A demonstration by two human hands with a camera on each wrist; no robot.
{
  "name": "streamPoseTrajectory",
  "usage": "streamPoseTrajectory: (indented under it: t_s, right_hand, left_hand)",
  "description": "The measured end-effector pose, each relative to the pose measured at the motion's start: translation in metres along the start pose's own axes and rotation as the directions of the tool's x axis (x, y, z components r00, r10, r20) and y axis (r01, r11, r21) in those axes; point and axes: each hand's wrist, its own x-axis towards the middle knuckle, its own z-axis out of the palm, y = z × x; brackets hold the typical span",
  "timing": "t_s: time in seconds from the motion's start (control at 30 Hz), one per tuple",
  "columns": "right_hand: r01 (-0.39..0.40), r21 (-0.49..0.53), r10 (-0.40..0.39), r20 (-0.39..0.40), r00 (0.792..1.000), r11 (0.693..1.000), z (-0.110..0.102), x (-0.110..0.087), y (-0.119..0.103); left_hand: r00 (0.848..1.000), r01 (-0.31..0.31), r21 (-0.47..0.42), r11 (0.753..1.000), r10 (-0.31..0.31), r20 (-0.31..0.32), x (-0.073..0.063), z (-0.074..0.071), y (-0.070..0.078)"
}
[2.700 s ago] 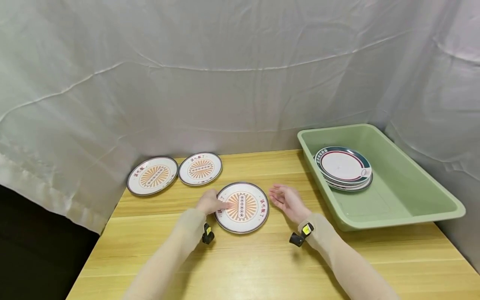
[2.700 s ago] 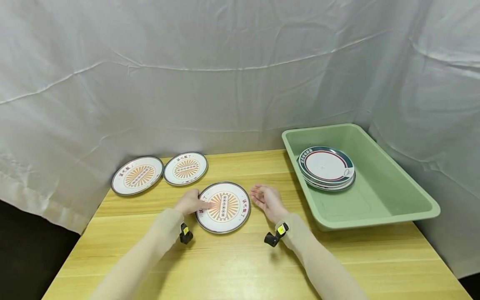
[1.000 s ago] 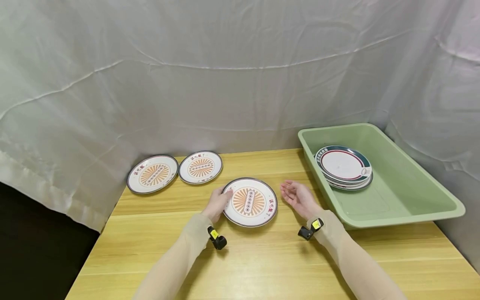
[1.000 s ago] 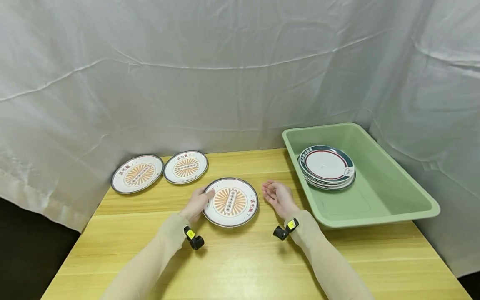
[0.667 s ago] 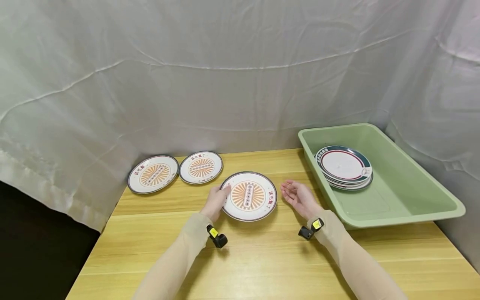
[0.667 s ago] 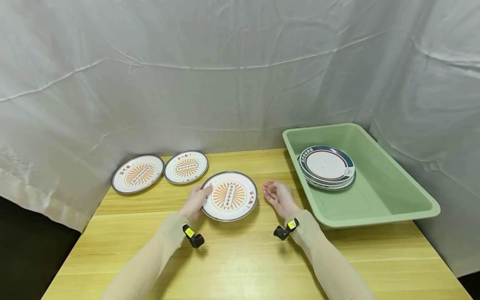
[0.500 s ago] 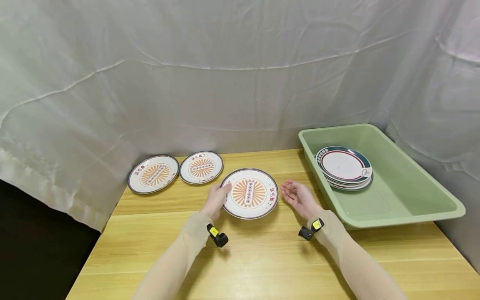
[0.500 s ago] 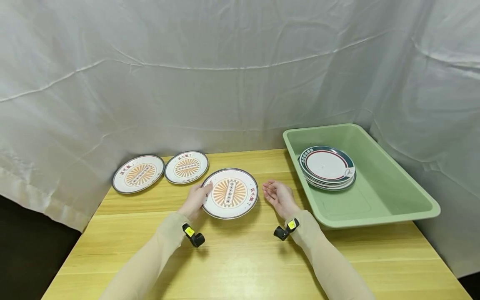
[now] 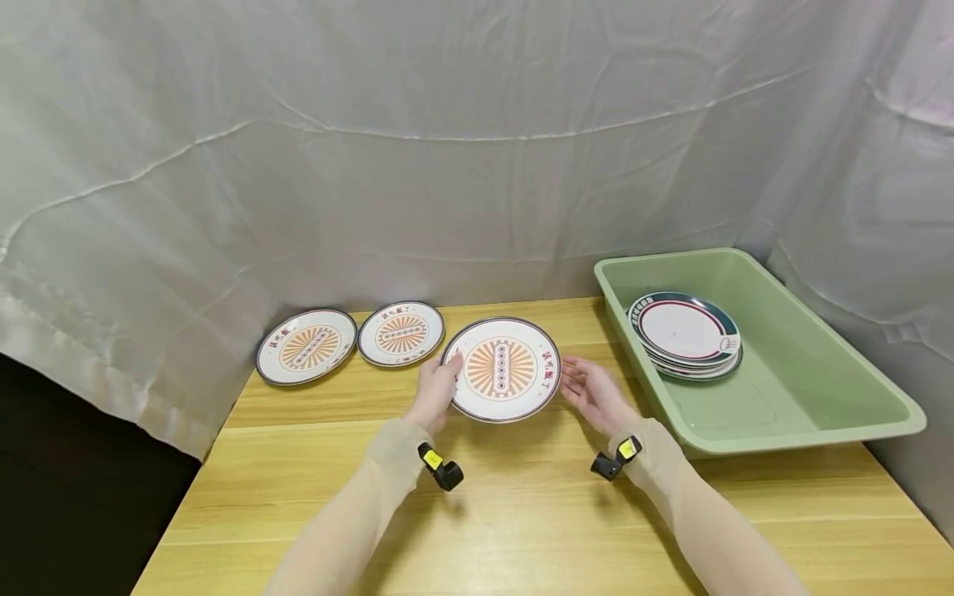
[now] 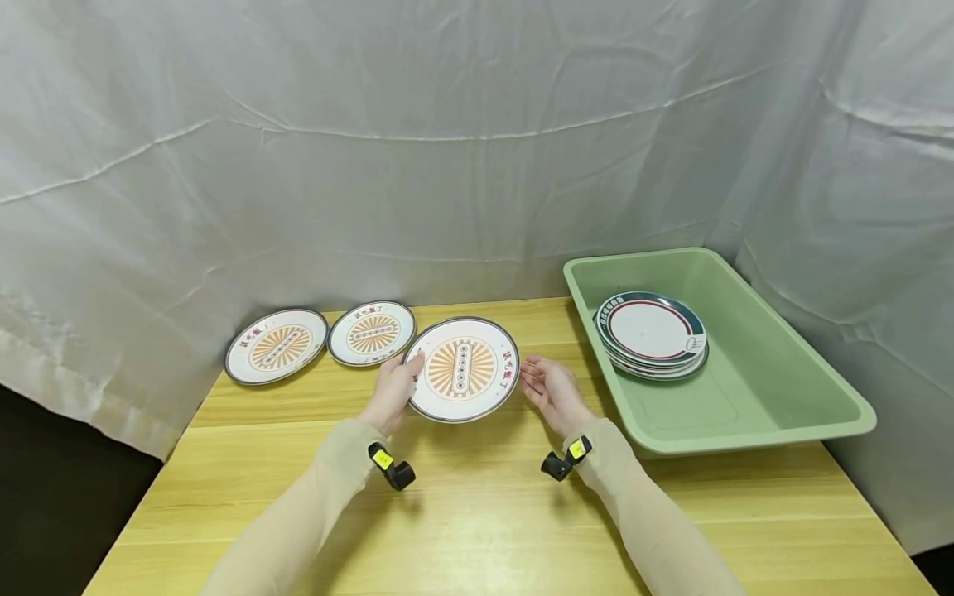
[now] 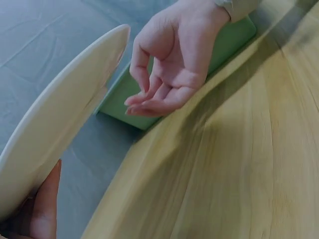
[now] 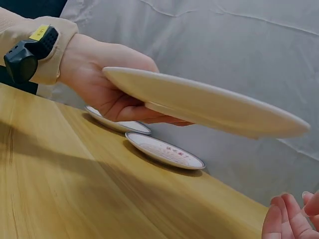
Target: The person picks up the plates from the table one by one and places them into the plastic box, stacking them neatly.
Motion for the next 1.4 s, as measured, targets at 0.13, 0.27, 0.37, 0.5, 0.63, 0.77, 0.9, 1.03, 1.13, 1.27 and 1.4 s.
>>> streamPoseTrajectory:
  t_s: [0.13, 0.27, 0.37, 0.5, 0.63, 0.77, 0.9, 1.03, 1.13, 1.27, 1.4]
  right_hand:
    - [0.012, 0.024, -0.013, 0.034, 0.999, 1.000, 0.004, -0.001, 0.000]
    - [0.020, 0.053, -0.022, 0.044, 0.999, 0.998, 0.007, -0.003, -0.002]
    - [0.023, 0.077, -0.027, 0.053, 0.998, 0.997, 0.010, -0.007, -0.004]
    - [0.030, 0.115, -0.036, 0.053, 0.998, 0.993, 0.014, -0.010, -0.005]
    - [0.036, 0.147, -0.042, 0.037, 0.998, 0.988, 0.018, -0.013, -0.008]
    - [0.051, 0.182, -0.056, 0.026, 0.998, 0.982, 0.021, -0.015, -0.010]
    - [0.064, 0.157, -0.066, 0.003, 0.998, 0.986, 0.022, -0.014, -0.011]
    - [0.092, 0.114, -0.091, -0.009, 0.996, 0.989, 0.024, -0.014, -0.011]
    - [0.126, 0.118, -0.124, -0.021, 0.992, 0.985, 0.027, -0.014, -0.012]
    - [0.159, 0.135, -0.155, -0.034, 0.987, 0.978, 0.031, -0.016, -0.013]
    - [0.155, 0.129, -0.153, -0.025, 0.988, 0.979, 0.032, -0.019, -0.014]
  left_hand:
    - [1.000, -0.009, -0.070, 0.998, 0.008, -0.024, -0.002, 0.006, 0.002]
    - [0.999, -0.009, -0.120, 0.993, 0.005, -0.033, -0.002, 0.011, 0.003]
    - [0.999, -0.012, -0.134, 0.991, 0.007, -0.032, -0.003, 0.014, 0.004]
    - [0.999, -0.006, -0.146, 0.989, 0.000, -0.038, -0.003, 0.019, 0.004]
    - [0.999, 0.004, -0.155, 0.988, -0.009, -0.031, -0.002, 0.024, 0.005]
    - [1.000, 0.000, -0.168, 0.986, -0.001, -0.007, -0.002, 0.029, 0.005]
    - [1.000, -0.011, -0.159, 0.987, 0.010, -0.004, -0.003, 0.034, 0.005]
    - [1.000, -0.021, -0.132, 0.991, 0.020, -0.007, -0.003, 0.037, 0.003]
    - [1.000, -0.027, -0.108, 0.994, 0.027, -0.005, -0.003, 0.038, 0.002]
    - [0.999, -0.037, -0.083, 0.996, 0.037, -0.001, -0.004, 0.040, 0.000]
    - [0.999, -0.044, -0.059, 0.997, 0.044, -0.002, -0.005, 0.041, -0.001]
